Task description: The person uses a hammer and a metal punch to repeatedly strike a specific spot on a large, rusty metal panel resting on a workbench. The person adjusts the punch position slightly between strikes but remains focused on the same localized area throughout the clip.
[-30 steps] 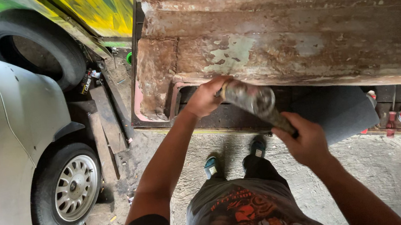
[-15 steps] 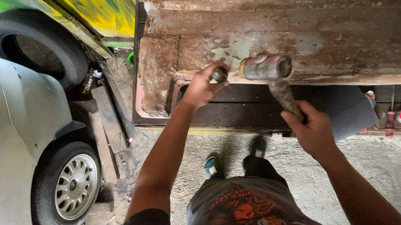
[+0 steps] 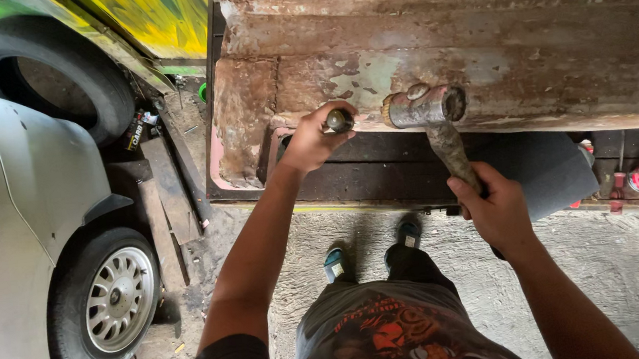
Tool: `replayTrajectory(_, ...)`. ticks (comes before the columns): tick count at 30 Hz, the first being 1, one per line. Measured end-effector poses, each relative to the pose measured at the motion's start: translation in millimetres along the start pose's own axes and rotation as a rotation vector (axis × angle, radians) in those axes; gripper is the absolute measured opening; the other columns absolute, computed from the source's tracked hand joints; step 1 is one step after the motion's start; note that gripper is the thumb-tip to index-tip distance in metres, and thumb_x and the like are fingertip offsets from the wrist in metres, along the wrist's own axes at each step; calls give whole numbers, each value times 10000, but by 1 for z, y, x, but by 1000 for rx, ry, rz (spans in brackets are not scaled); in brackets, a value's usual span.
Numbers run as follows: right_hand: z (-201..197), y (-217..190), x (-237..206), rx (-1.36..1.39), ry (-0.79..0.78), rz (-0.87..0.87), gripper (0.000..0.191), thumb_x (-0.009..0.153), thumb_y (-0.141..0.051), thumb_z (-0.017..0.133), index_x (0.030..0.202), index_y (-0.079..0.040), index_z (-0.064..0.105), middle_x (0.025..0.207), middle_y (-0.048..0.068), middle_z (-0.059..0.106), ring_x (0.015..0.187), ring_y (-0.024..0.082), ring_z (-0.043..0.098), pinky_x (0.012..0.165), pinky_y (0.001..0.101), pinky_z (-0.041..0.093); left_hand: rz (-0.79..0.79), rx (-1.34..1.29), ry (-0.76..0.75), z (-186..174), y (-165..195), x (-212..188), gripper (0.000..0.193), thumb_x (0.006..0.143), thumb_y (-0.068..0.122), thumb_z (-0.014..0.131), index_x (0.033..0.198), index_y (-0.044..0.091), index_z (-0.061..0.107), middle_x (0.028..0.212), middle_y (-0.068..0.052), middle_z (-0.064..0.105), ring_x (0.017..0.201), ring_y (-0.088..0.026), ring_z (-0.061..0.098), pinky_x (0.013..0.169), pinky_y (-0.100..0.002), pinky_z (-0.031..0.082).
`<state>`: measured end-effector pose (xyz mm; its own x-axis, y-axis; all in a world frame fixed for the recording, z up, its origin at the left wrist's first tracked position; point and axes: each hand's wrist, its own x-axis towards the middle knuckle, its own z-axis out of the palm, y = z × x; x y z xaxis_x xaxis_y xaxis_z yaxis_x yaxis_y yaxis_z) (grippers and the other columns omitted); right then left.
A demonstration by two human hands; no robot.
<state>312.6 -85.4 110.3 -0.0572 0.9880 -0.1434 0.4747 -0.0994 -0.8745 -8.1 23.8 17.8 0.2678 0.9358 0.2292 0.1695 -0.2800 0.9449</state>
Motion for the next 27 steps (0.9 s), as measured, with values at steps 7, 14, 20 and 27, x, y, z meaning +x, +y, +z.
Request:
replayTrajectory(7, 3, -7, 1, 28, -11, -15, 294, 958, -245, 707, 1148, -21, 697, 640, 6, 587, 542, 66, 530, 482, 274, 423, -23, 55, -39, -3, 10, 5, 379, 854, 33, 826, 1180, 105, 645, 1132, -48, 725, 1070, -194, 699, 987, -341, 562)
replayTrajectory(14, 6, -38, 4, -165, -20, -284, 350, 933, -253, 750, 1197, -31, 690, 747, 27, 664, 649, 72, 579, 590, 274, 469, 38, 156, -88, -9, 9, 15, 498, 832, 33, 829, 1282, 102, 626, 1192, -60, 736, 1095, -184, 713, 1005, -336, 564)
replayTrajectory(20, 16, -70, 13, -250, -42, -308, 356, 931, -280, 756, 1196, -52, 687, 757, 97, 686, 638, 140, 622, 620, 304, 502, 36, 15, -83, -8, 7, 27, 574, 840, 8, 823, 1357, 66, 581, 1212, -89, 732, 1127, -183, 693, 1015, -360, 561)
replayTrajectory(27, 17, -76, 24, -564, -68, -180, 387, 965, -395, 718, 1199, -88, 694, 721, 138, 681, 628, 232, 637, 595, 377, 485, -26, 209, -84, -9, 2, 26, 547, 839, 39, 856, 1313, 60, 584, 1184, -114, 734, 1067, -214, 715, 958, -355, 577)
